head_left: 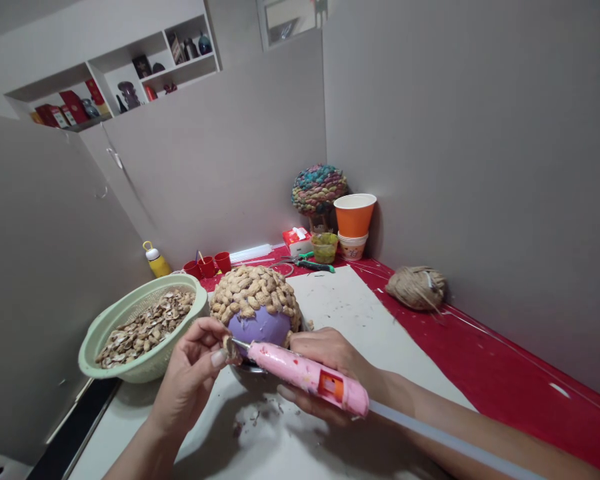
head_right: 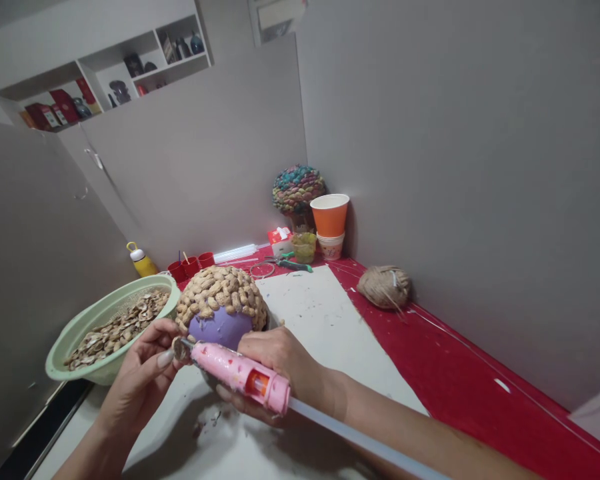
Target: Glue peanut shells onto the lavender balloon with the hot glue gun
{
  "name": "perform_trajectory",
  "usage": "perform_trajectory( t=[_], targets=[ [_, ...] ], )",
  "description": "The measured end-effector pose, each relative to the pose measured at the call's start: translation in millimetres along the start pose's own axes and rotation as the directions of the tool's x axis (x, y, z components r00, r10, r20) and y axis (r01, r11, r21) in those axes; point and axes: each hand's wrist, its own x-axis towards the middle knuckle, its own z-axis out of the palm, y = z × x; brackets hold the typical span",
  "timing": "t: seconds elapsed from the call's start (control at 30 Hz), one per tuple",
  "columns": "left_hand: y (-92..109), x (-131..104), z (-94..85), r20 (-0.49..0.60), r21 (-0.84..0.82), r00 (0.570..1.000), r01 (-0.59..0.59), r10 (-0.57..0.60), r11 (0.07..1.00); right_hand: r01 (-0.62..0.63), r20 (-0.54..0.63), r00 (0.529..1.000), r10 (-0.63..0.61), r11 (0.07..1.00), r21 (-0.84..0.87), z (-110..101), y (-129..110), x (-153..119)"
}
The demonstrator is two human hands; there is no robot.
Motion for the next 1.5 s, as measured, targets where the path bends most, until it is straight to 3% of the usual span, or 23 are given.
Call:
perform_trajectory(
  t=[1.07,1.5],
  targets=[
    [1.4,0.2,2.3,0.010,-0.085,1.000,-0.002,0.003,0.996,0.006,-0.016,1.000,-0.006,1.000,0.000,5.3,5.4,-4.1],
    [0.8,0.8,1.4,-0.010,-0.108,1.000,-0.019,0.018,0.994,0.039,0.038,0.999,-0.038,0.999,-0.031,3.5,5.8,-5.6]
  ],
)
